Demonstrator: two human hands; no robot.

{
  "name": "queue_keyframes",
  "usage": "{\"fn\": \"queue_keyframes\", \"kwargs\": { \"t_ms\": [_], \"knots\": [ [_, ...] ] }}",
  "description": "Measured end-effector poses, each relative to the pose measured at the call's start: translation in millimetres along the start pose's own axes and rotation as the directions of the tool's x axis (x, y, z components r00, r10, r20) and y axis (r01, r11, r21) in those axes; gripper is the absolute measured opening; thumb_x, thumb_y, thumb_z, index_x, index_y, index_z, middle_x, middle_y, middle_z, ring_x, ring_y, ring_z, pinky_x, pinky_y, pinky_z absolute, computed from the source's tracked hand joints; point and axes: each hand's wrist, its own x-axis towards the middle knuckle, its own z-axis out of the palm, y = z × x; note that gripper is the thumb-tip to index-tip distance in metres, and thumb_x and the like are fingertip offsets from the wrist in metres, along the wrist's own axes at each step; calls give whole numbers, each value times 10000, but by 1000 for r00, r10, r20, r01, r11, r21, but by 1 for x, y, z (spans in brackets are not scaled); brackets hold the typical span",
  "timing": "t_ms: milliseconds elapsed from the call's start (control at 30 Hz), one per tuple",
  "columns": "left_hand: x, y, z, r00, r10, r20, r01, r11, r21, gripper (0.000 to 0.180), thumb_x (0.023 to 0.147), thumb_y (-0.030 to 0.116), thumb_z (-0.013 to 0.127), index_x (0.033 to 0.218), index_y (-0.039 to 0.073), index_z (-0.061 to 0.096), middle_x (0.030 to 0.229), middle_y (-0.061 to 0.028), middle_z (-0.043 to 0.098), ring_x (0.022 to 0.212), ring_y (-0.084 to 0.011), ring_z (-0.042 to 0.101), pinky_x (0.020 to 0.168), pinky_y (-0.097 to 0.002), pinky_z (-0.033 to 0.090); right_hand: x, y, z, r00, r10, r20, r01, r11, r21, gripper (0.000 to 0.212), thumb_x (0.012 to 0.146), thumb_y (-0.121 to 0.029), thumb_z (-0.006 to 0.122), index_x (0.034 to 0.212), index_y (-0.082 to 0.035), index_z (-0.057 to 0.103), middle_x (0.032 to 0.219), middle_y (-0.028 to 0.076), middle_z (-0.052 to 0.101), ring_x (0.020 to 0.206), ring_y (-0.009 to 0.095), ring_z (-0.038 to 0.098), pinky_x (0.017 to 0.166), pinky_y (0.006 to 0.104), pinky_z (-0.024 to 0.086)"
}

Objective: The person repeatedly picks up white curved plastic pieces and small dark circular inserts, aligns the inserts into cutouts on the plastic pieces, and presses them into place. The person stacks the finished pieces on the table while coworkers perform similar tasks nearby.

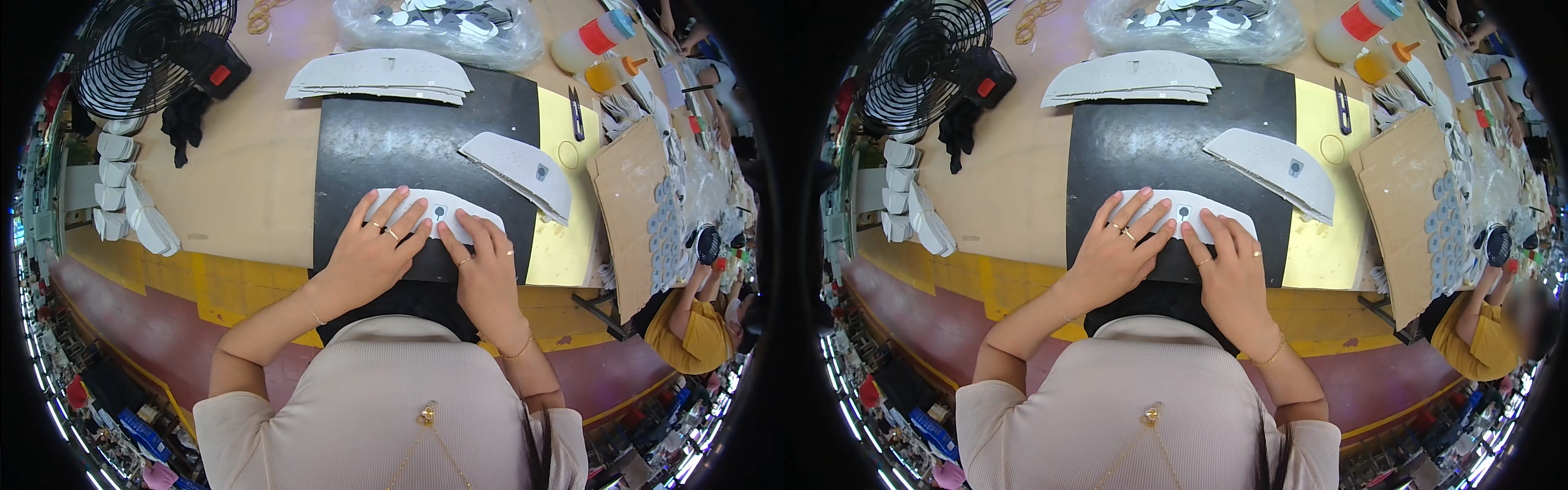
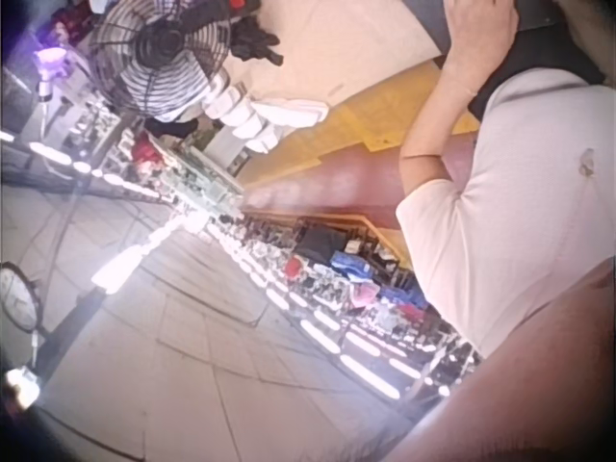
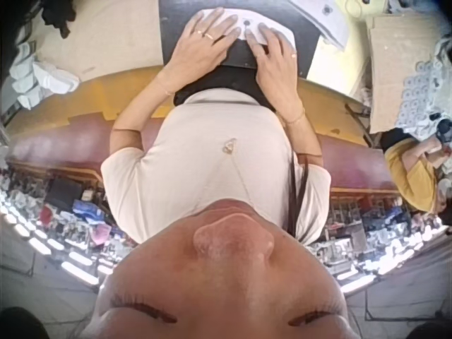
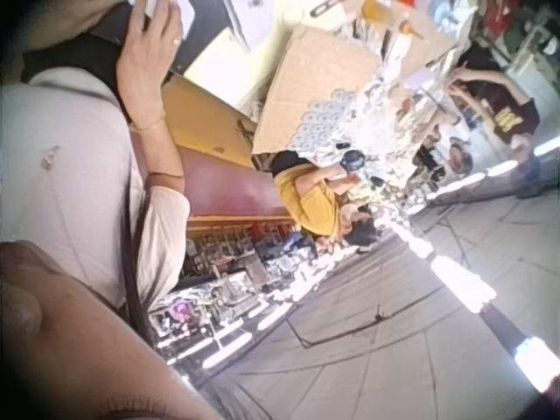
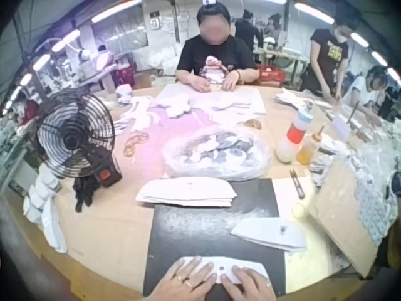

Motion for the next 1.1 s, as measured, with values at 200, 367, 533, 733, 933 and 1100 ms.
{"fn": "queue_keyframes", "kwargs": {
  "t_ms": [200,367,533,733,933,1100],
  "knots": [
    [31,-55,-27,997,-73,-29,58,936,-347,281,872,71,678,1149,82,724,1234,-103,671,1190,-290,602,1055,-418,436,20,11,-6,965,215,-153,-197,973,124,491,873,-75,737,1352,-45,632,1351,158,586,1195,338,542,1024,443,430],
    [73,-109,-35,887,-221,-406,149,968,-201,286,938,167,672,1211,86,698,1190,-105,676,1146,-325,606,1004,-418,441,25,9,-1,970,213,-117,-209,977,42,561,826,-271,817,1298,-11,661,1371,130,584,1192,331,526,1016,431,412],
    [105,-156,-4,754,-297,-586,398,916,49,410,955,294,665,1273,36,659,1281,-180,641,1228,-372,560,1054,-484,400,28,9,-1,972,207,-112,-199,977,78,535,810,-272,824,1252,-6,682,1357,123,586,1177,321,523,993,423,397],
    [106,-160,18,752,-264,-603,458,869,190,470,988,364,635,1320,33,633,1345,-185,611,1283,-351,538,1096,-486,370,33,7,-5,956,261,-133,-236,955,180,367,813,-193,826,1100,-13,684,1240,115,638,1174,308,552,1008,428,400],
    [105,-153,14,732,-234,-640,459,864,209,406,961,336,674,1238,40,689,1288,-163,636,1258,-325,551,1075,-470,381,34,14,-13,957,273,-95,-203,870,450,101,880,-45,720,957,-27,657,917,91,687,827,293,652,799,373,486],
    [102,-148,9,728,-260,-635,477,857,196,375,971,332,682,1235,66,696,1253,-125,642,1192,-305,586,1045,-458,402,38,59,-53,902,374,-215,-225,833,505,64,887,-35,721,939,-7,697,892,125,716,810,268,703,757,330,536]
  ]
}}
